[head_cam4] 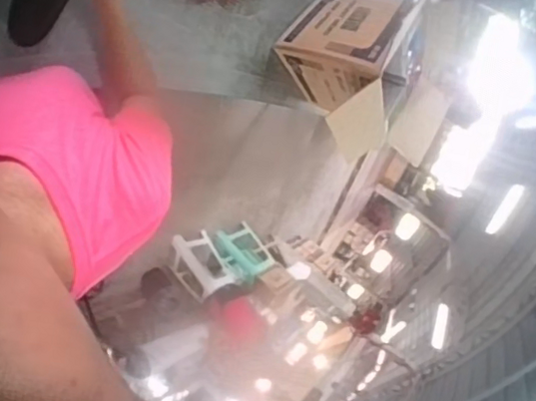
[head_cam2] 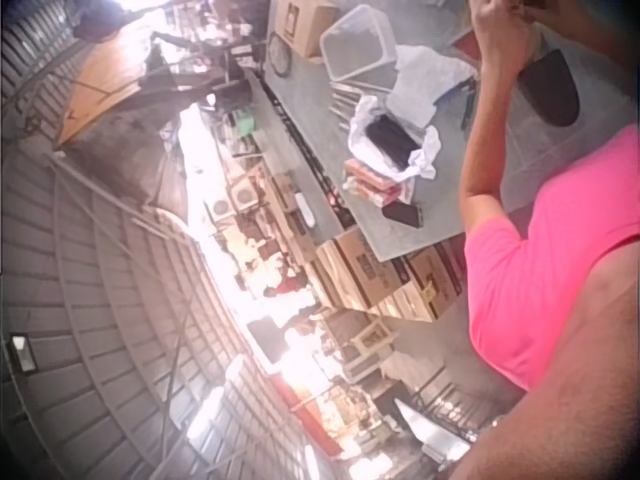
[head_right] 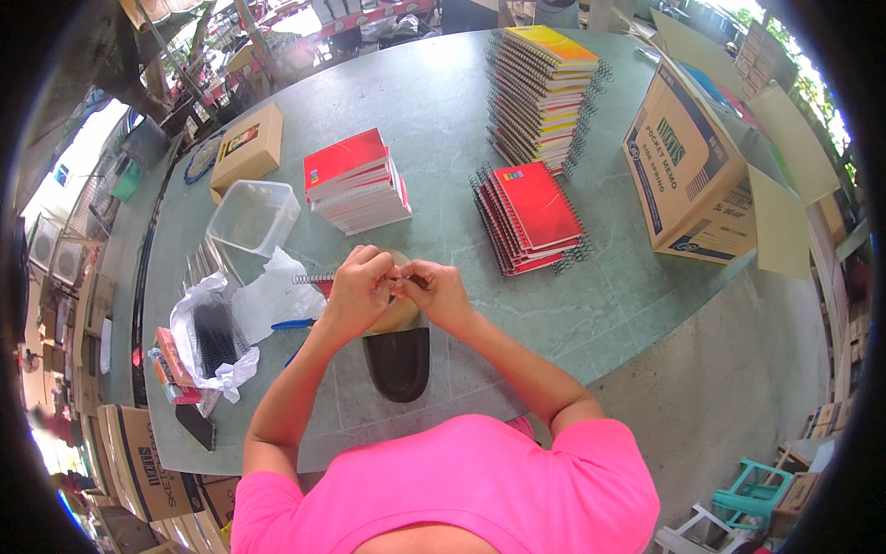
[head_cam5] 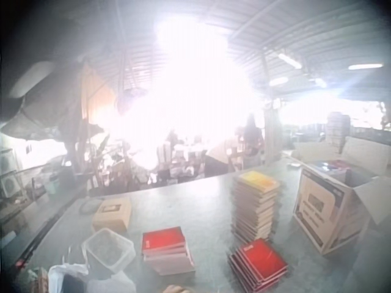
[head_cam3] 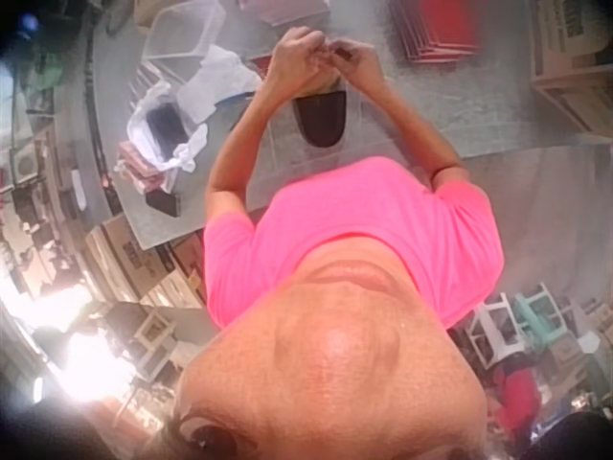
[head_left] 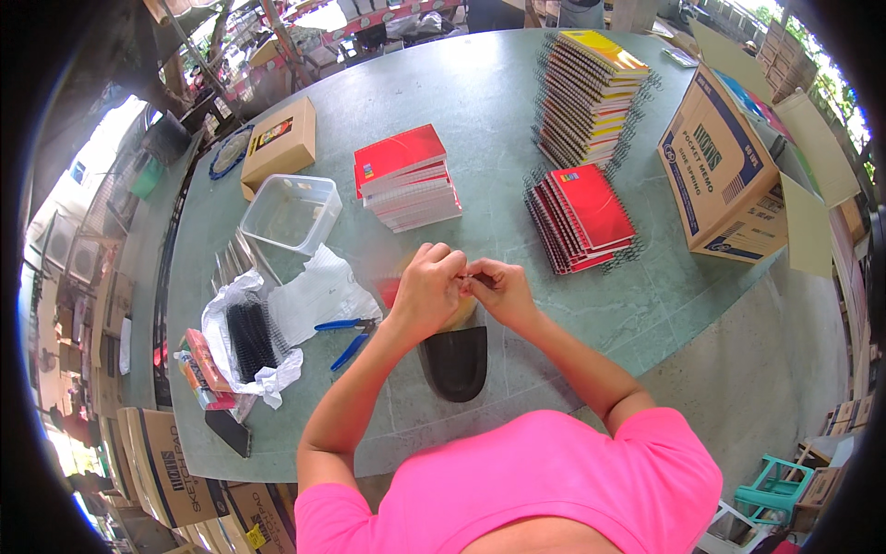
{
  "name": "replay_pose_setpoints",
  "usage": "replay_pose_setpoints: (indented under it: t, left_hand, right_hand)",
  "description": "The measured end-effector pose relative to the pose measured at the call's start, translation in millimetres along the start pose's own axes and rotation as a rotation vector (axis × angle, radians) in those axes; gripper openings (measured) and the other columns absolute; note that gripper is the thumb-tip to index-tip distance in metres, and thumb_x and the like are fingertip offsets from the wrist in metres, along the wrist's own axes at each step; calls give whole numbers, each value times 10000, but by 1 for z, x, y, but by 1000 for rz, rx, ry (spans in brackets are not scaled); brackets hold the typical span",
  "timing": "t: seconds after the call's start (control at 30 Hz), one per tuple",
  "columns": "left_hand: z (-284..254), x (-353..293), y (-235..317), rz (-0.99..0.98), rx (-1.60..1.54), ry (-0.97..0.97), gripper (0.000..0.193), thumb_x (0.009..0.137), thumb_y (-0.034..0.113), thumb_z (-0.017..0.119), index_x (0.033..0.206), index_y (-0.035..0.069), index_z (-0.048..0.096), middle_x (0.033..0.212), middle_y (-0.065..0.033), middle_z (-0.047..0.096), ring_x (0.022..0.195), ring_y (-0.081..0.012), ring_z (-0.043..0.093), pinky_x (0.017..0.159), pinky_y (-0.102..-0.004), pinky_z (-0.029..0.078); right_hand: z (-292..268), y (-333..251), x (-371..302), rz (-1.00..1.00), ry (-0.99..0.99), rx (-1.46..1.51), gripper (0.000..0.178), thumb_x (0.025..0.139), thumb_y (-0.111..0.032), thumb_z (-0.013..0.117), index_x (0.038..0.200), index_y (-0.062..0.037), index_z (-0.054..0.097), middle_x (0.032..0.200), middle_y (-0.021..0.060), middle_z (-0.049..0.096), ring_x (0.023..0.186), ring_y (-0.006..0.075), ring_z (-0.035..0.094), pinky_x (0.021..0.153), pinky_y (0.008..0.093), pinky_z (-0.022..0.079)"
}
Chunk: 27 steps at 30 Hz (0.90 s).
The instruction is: The person is binding notebooks by threading a metal spiral through the holes of a red cover and a stack of paper by hand, and then using a small black tool to crimp the ends of the spiral wire.
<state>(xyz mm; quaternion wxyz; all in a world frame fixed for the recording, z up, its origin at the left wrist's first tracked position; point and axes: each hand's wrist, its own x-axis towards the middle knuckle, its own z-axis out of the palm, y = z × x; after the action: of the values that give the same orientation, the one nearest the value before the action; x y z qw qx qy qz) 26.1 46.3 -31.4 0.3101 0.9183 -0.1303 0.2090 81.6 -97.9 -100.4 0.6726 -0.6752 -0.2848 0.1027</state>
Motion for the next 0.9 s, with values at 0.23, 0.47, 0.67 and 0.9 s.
replay_pose_setpoints:
  t: [0.23, 0.47, 0.67, 0.9]
  left_hand:
    - [-24, -1, 4, -30, 188, -11, 161, 678, 14, 629, 837, 30, 609, 823, -126, 586, 820, -306, 558, 700, -388, 444]
    - [-57, -16, -8, -95, 280, -254, 180, 718, -5, 575, 880, 44, 634, 834, -138, 603, 838, -325, 561, 751, -407, 447]
    - [-44, 32, 30, 132, 198, 75, 241, 730, 3, 614, 964, 60, 635, 937, -134, 610, 931, -321, 556, 840, -409, 429]
    - [-15, 83, 49, 285, 220, 461, 360, 760, 151, 702, 1105, 99, 617, 1130, -117, 554, 1068, -313, 495, 904, -402, 400]
  right_hand:
    - [-6, -10, -1, 96, -24, 202, 128, 831, 0, 616, 950, 47, 614, 842, 71, 677, 748, 84, 643, 645, 220, 518]
    - [-14, -30, -6, -446, 55, -551, 314, 759, -63, 693, 1067, -44, 637, 962, 107, 673, 870, 155, 655, 690, 269, 510]
    - [-60, -91, 3, -292, -149, -395, 434, 778, 52, 607, 1194, -70, 594, 1107, 151, 635, 987, 213, 638, 851, 332, 489]
    - [-146, -76, 4, -351, 298, -1316, 425, 898, -230, 513, 1270, -26, 496, 1305, 211, 480, 1229, 353, 442, 1018, 454, 340]
